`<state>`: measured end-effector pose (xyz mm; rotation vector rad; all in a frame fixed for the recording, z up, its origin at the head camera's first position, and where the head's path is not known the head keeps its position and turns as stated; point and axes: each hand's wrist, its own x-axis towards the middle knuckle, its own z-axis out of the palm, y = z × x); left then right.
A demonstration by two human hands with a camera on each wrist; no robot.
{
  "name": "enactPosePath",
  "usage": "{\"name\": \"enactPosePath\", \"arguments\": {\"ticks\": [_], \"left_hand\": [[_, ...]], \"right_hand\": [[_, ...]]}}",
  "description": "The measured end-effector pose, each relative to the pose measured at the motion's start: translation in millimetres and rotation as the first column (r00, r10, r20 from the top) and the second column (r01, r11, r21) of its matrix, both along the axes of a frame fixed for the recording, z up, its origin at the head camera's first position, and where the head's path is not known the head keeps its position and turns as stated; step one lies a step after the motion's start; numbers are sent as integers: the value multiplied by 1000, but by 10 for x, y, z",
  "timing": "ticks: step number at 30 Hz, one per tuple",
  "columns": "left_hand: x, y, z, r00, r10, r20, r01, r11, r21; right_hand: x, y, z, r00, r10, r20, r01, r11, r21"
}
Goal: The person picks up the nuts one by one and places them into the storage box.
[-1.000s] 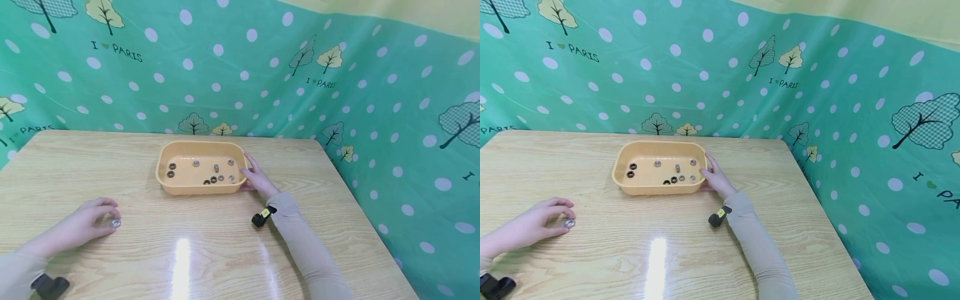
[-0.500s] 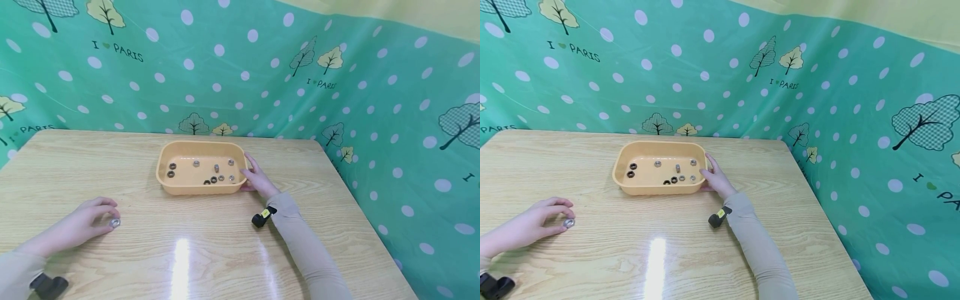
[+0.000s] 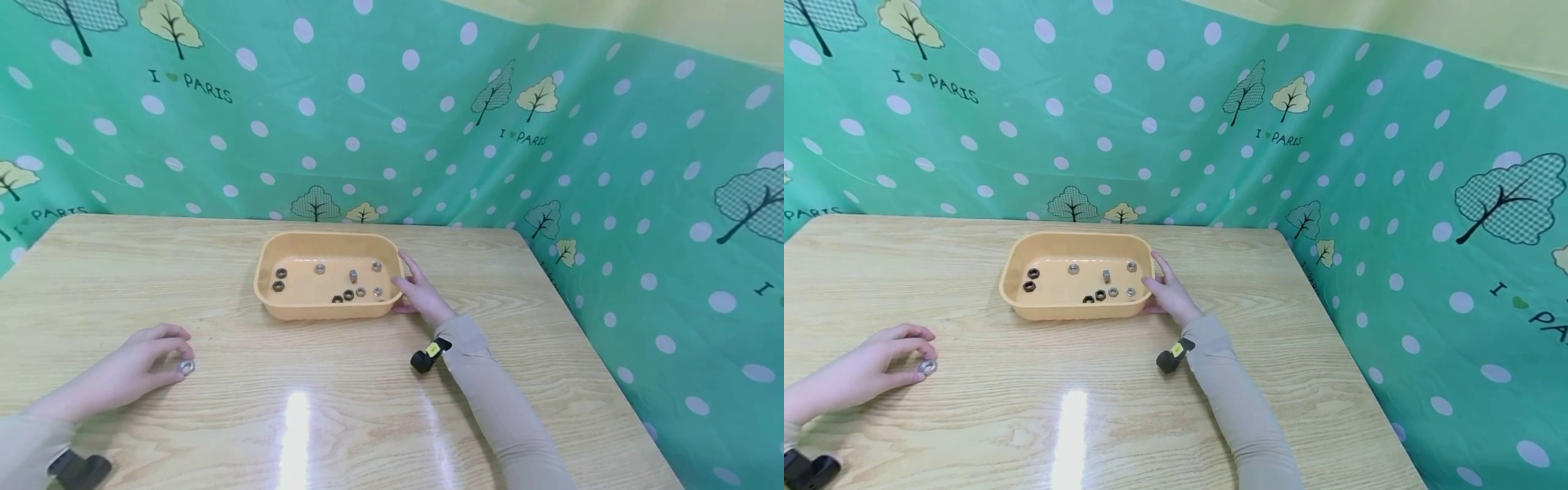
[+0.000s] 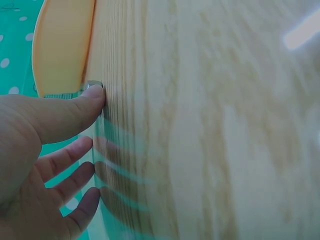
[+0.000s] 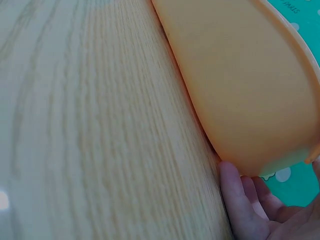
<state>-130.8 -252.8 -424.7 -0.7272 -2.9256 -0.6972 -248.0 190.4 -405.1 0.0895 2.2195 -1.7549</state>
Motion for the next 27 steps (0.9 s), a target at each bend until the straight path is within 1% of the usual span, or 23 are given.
{"name": "enactPosePath", "arguments": {"ticks": [5,13,15,22,27], "left_hand": [[-7,7,3,1000,-2,-6,1,1000,-9],[-24,-7,-21,999,-11,-49,10,1000,-18],[-27,-2,-21,999,-8,-46,7,1000,-13],[-32,28,9,1000,-7,-7,7,1000,4],[-33,38,32,1000,-12,-5,12,1000,10]], "right_hand": [[-6,5,-7,1000,-3,-2,3,1000,-4],[-18,11,-17,1000,-3,2,3,1000,9],[-21,13,-18,1000,-3,0,3,1000,10],[-16,12,-15,1000,0,4,0,1000,-1],[-10,14,-11,1000,6,8,-6,1000,-5]]}}
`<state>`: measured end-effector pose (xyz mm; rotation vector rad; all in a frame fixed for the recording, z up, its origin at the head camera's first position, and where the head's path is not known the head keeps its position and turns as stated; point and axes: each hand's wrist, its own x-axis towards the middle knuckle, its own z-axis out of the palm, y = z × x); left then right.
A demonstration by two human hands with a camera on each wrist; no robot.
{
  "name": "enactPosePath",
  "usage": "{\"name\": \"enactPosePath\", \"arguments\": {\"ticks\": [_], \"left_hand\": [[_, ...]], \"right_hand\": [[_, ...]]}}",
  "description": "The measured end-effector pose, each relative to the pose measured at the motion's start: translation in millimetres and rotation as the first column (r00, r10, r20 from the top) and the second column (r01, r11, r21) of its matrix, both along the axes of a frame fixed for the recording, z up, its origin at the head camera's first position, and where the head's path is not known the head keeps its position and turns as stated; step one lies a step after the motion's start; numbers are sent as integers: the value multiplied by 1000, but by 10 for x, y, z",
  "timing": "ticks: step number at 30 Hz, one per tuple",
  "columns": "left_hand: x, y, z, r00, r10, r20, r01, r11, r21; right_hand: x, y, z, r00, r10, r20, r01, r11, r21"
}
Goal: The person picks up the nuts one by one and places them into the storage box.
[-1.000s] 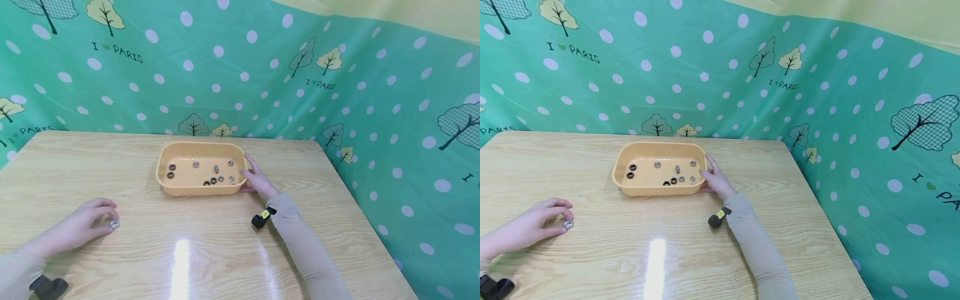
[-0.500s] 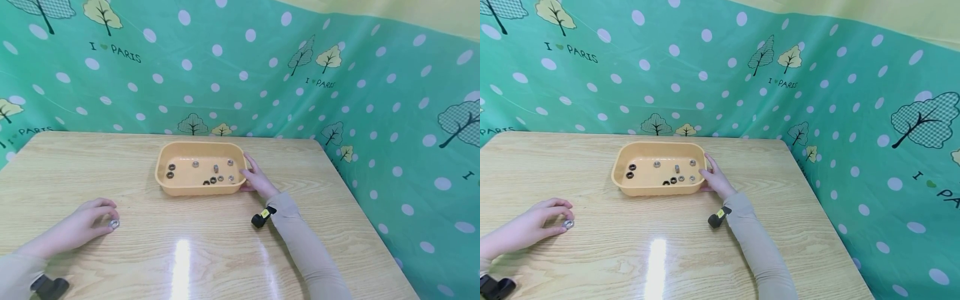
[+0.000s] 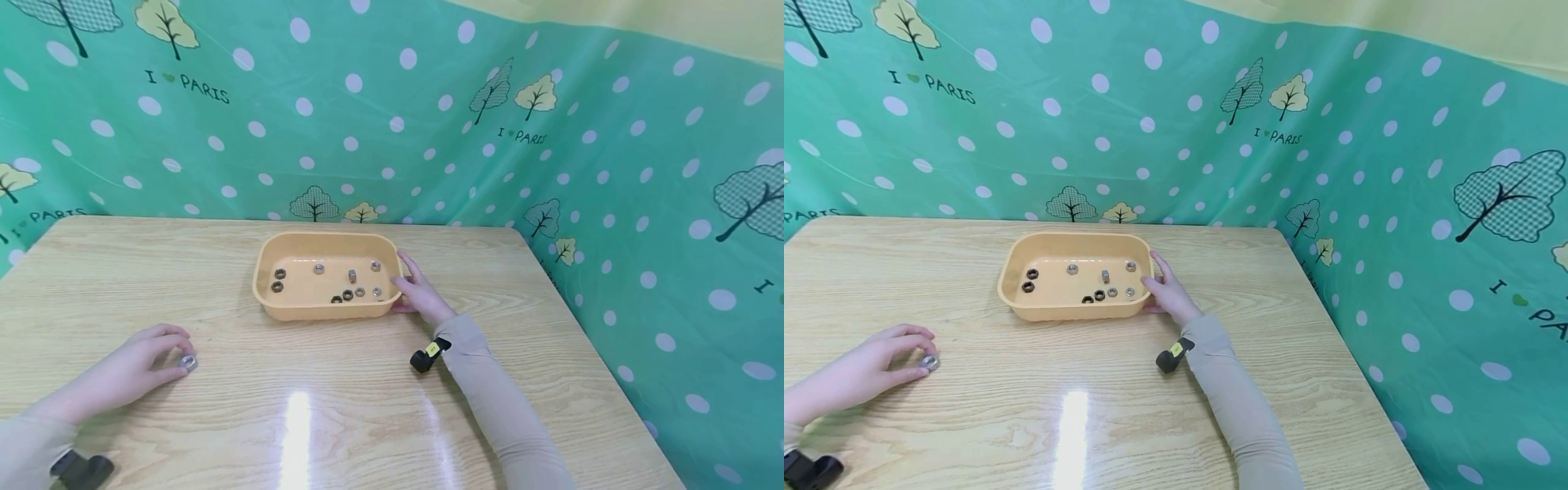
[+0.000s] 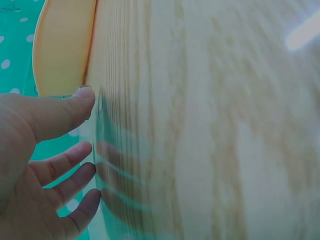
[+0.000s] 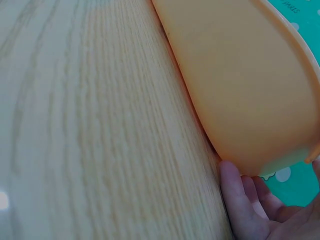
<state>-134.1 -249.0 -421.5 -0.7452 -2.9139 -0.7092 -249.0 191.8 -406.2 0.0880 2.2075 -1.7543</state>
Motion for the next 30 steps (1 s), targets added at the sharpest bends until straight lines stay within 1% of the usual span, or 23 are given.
{"name": "enactPosePath", "arguments": {"ticks": [4,7,11,14,17,21,26,28,30], "left_hand": [[-4,6,9,1000,5,-3,-5,1000,8],[-12,3,7,999,19,-35,-19,1000,-2],[-26,8,25,997,37,-67,-36,999,18],[-35,22,56,996,43,-75,-39,998,47],[-45,35,79,994,52,-101,-46,997,63],[-60,63,113,990,70,-124,-61,995,76],[-77,118,151,987,69,-145,-57,995,81],[-80,141,166,988,71,-138,-59,995,84],[-81,165,189,991,69,-116,-58,994,97]], "right_hand": [[4,1,5,1000,12,2,-12,1000,-5],[13,6,20,1000,29,4,-29,999,-18],[127,-31,192,999,48,4,-48,999,-17],[204,-65,311,999,52,6,-52,999,-6],[128,-37,221,999,51,15,-51,999,-13],[6,13,50,999,47,20,-47,999,-22],[-5,9,13,1000,22,7,-21,1000,-12],[2,3,16,1000,13,2,-13,1000,-8],[8,-1,21,1000,10,-2,-10,1000,-4]]}}
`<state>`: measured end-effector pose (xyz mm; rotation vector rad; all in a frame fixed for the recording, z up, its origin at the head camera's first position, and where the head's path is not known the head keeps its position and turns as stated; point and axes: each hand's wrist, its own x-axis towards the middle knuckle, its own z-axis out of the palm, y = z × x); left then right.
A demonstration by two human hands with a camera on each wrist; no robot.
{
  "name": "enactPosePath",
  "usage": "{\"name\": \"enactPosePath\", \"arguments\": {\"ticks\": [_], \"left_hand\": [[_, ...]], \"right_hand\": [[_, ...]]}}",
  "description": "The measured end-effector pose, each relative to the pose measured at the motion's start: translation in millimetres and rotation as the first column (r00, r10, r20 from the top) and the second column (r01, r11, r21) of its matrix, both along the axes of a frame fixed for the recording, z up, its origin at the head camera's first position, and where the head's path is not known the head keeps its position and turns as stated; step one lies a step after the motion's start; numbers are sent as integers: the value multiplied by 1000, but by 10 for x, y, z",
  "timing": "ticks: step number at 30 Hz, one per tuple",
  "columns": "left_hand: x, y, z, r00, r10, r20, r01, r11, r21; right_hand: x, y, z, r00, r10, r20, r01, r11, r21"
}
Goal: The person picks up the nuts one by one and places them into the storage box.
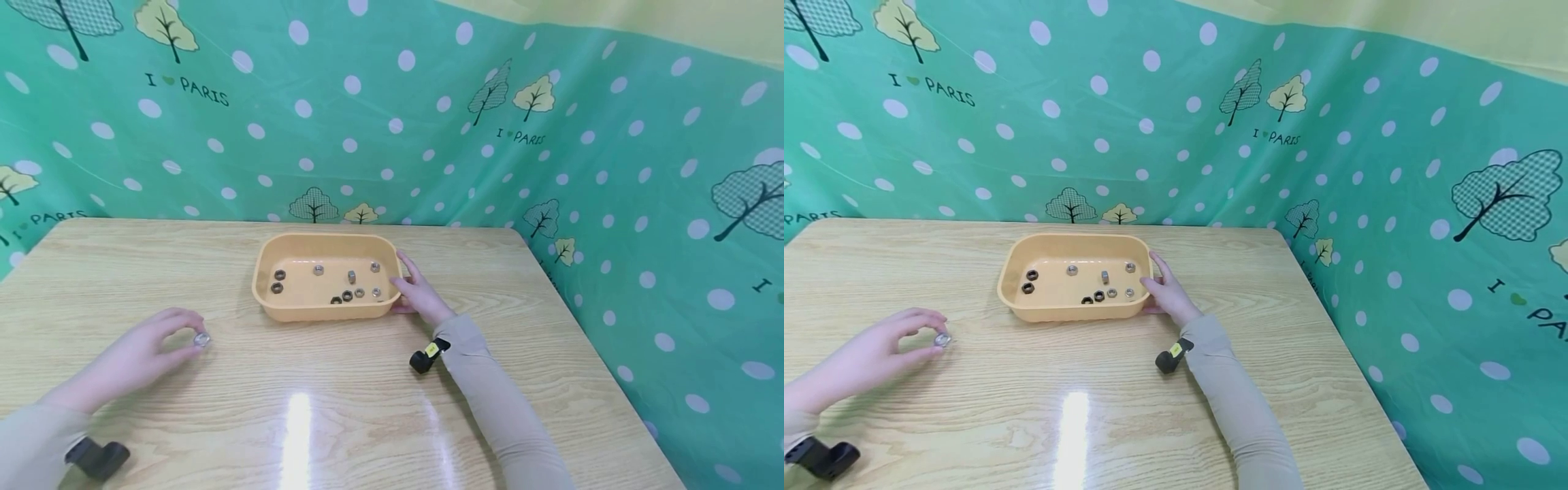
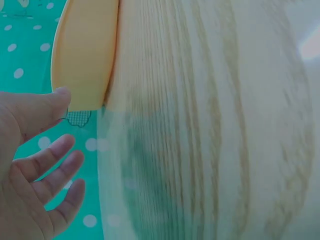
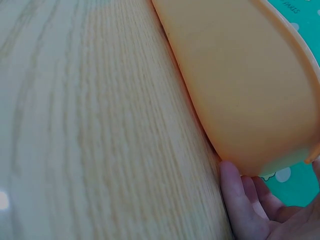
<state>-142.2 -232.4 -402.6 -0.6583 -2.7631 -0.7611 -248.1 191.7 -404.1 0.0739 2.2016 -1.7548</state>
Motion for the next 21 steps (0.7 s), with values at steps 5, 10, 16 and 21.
{"name": "enactPosePath", "arguments": {"ticks": [5,10,16,21], "left_hand": [[-15,66,51,997,-12,73,9,999,43],[-41,144,86,997,-30,70,26,998,58],[-65,222,120,996,-58,64,53,996,77],[-84,280,149,995,-66,76,60,995,83]], "right_hand": [[7,0,5,1000,-3,-2,3,1000,-5],[13,3,14,1000,0,1,0,1000,-5],[24,7,25,1000,20,2,-20,1000,-6],[13,4,9,1000,15,0,-15,1000,6]]}}
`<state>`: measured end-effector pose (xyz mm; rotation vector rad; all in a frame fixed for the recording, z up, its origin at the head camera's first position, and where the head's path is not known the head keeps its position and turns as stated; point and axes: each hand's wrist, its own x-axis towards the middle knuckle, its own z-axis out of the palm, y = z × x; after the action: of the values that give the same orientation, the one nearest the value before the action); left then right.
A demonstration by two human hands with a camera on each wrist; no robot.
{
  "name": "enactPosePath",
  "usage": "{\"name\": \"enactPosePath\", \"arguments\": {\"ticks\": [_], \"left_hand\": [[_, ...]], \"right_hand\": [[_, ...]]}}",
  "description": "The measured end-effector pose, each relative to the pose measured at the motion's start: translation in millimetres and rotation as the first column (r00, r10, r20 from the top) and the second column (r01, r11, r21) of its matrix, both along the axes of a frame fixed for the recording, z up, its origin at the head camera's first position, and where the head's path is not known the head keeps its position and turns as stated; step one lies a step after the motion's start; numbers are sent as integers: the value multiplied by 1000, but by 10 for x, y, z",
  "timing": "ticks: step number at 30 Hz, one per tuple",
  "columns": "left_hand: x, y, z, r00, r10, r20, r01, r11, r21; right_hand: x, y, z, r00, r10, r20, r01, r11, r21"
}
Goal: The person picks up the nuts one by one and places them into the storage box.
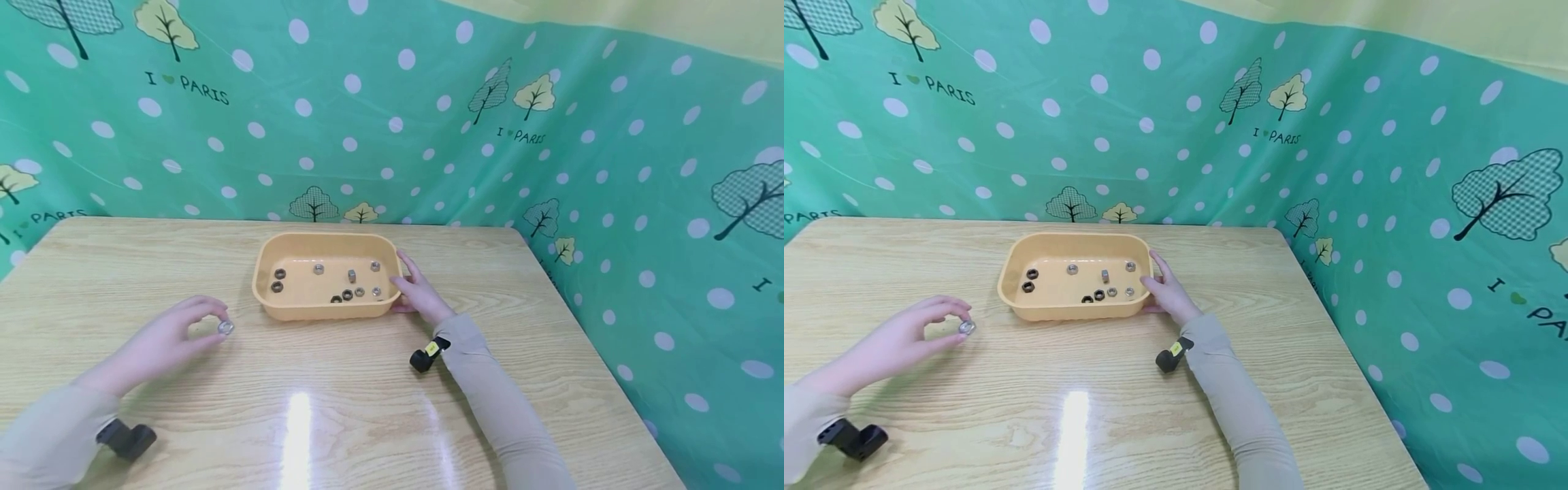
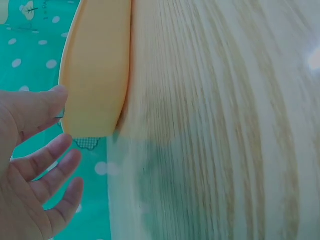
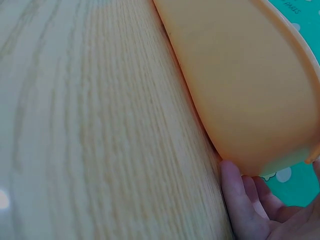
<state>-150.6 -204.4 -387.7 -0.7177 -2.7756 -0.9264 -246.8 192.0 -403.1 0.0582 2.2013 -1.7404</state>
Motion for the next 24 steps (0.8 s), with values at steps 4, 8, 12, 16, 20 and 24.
{"name": "enactPosePath", "arguments": {"ticks": [4,8,12,16,20,24], "left_hand": [[-33,55,15,1000,-8,-5,8,1000,4],[-66,126,38,1000,-21,-14,21,1000,13],[-92,196,65,1000,-26,8,25,999,22],[-122,266,95,999,-27,22,26,999,32],[-155,337,128,999,-41,-4,41,998,52],[-181,399,157,999,-47,-8,48,997,66]], "right_hand": [[-10,-7,-10,1000,-11,2,12,1000,-7],[-7,-5,-11,1000,-16,-2,16,1000,-18],[-11,0,-13,1000,-18,-1,18,1000,-20],[-11,2,-3,1000,-15,1,15,1000,-21],[-11,7,-1,1000,-2,1,2,1000,-27],[21,-4,43,1000,10,5,-10,1000,-20]]}}
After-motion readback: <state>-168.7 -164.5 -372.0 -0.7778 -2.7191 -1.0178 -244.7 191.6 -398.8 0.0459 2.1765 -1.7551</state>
